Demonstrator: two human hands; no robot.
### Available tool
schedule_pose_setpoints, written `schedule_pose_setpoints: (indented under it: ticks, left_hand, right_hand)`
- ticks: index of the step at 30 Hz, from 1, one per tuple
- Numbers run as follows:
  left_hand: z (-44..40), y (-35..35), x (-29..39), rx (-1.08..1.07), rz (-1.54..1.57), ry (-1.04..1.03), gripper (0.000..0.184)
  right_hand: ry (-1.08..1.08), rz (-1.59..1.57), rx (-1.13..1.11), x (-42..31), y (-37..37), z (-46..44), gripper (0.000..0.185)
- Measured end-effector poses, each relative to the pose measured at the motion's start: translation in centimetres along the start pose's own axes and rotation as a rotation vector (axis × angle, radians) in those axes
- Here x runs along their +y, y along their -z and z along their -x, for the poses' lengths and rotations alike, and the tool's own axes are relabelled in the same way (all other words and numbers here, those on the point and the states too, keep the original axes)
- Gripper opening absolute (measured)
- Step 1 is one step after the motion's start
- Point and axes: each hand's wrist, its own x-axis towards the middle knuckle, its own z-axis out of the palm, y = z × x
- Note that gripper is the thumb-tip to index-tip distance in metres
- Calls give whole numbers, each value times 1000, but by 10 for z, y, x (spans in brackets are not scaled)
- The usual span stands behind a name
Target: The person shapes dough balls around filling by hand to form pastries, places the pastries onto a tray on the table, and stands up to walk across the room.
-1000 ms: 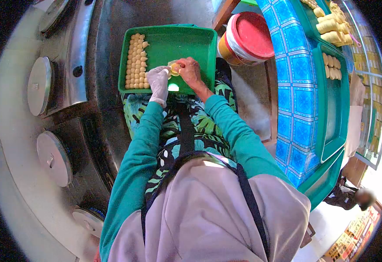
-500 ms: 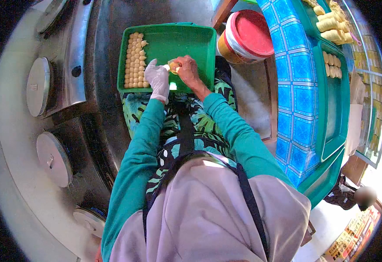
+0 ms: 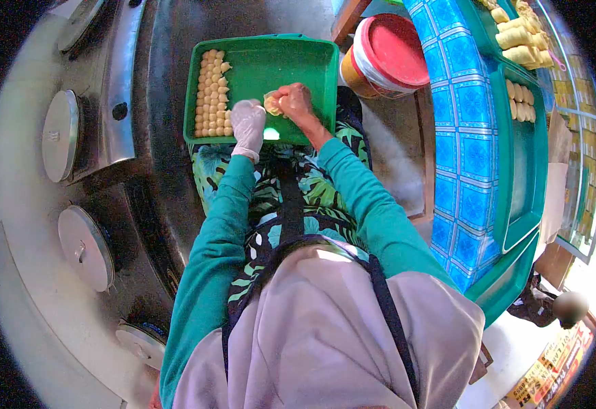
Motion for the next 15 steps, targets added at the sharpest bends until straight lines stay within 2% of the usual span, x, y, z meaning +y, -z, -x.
schedule_pose_setpoints:
  ticks: [1,2,3,5,6,7,8,9,10,11,13,15]
  left_hand:
    - [1,-5,-12,-155,9,110,21]
    - [3,-15,-21,-17,-18,38,22]
    - [5,-18,-18,-16,-17,38,22]
    - [13,-24,-12,123,178,140,22]
    - [13,-24,-15,85,243,91,22]
    - [10,-24,-15,86,244,91,22]
    - [7,-24,-14,31,506,165,22]
    - [6,-22,-12,-25,767,239,23]
    - [3,-17,-10,-67,907,273,23]
    - [0,-16,-8,-69,908,273,23]
    - [-6,-18,-3,-249,1117,423,24]
    - [-3,-20,-6,-300,1060,364,26]
  right_hand:
    - [33,-13,-9,1,1,0,17]
    - [66,-27,-19,1,3,0,18]
    - [99,-40,-29,3,4,0,18]
    - [49,-111,-14,6,3,-1,15]
    - [35,-134,-9,4,5,-1,14]
    - [-95,-268,-56,-6,13,3,13]
    - [-227,-403,-103,-18,21,6,13]
    - [-228,-404,-105,-21,27,6,13]
    - [-285,-538,-137,-23,34,7,12]
    - [-342,-672,-167,-27,39,7,12]
    - [-355,-662,-174,-29,46,7,16]
    - [-365,-663,-180,-33,49,9,17]
